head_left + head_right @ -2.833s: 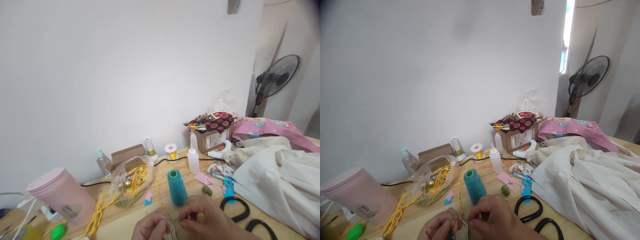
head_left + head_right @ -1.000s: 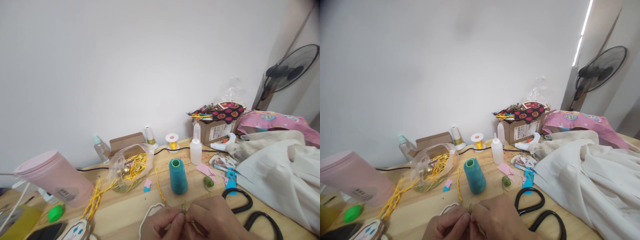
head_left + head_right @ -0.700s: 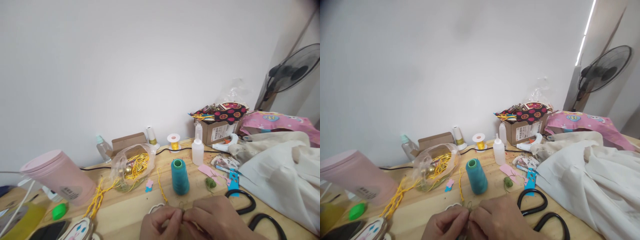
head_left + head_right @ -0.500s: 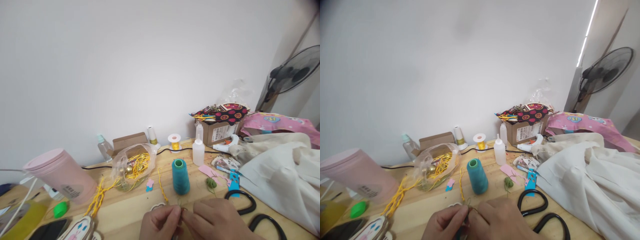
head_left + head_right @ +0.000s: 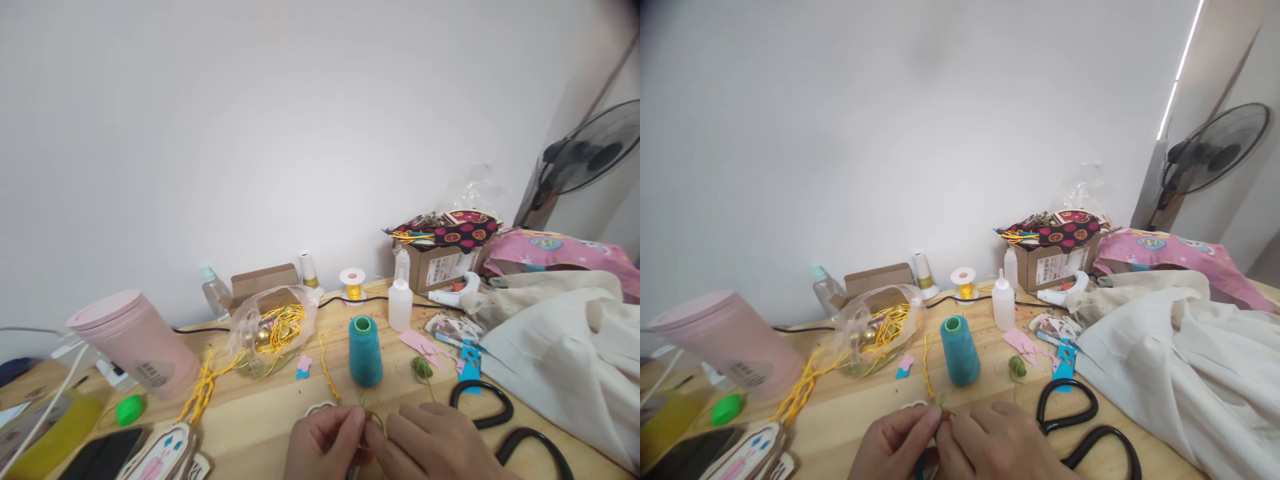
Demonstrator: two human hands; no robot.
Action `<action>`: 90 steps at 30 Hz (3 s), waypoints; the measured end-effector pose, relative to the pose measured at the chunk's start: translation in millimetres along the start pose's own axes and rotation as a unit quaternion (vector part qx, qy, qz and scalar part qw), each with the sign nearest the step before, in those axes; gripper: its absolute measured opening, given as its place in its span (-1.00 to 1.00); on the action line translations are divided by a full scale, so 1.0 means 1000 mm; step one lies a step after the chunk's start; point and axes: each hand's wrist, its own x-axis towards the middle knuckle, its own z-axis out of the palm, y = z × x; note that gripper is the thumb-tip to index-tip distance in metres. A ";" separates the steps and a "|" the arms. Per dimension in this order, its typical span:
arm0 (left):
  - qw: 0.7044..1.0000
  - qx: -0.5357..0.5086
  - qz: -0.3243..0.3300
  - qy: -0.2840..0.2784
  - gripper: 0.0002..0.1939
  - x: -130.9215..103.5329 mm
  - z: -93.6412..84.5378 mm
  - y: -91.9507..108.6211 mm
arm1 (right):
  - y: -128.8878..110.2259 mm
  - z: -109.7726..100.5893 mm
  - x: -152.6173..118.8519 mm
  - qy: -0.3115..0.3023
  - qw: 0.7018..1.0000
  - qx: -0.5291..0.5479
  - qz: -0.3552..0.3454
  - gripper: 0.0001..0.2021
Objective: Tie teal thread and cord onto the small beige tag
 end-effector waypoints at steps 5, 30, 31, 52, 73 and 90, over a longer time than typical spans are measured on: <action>0.998 0.060 0.026 -0.027 -0.55 0.000 -0.003 0.001 | 0.002 0.005 -0.003 -0.027 0.991 0.096 0.088 -0.58; 0.967 0.224 0.107 -0.048 -0.64 -0.005 -0.002 0.008 | 0.010 0.004 -0.011 -0.106 0.952 0.206 0.203 -0.81; 0.963 0.242 0.111 -0.047 -0.64 -0.005 -0.003 0.008 | 0.011 0.003 -0.011 -0.117 0.953 0.201 0.195 -0.79; 0.907 0.376 0.170 -0.091 -0.69 0.000 -0.008 0.008 | 0.016 0.002 -0.010 -0.159 0.920 0.277 0.227 -0.80; 0.991 0.091 0.020 -0.094 -0.61 -0.001 -0.012 0.013 | 0.011 -0.006 -0.004 -0.034 0.934 0.272 0.230 -0.96; 0.899 0.371 0.231 -0.020 -0.72 -0.004 -0.013 0.008 | 0.013 -0.001 -0.010 -0.157 0.793 0.418 0.414 -0.81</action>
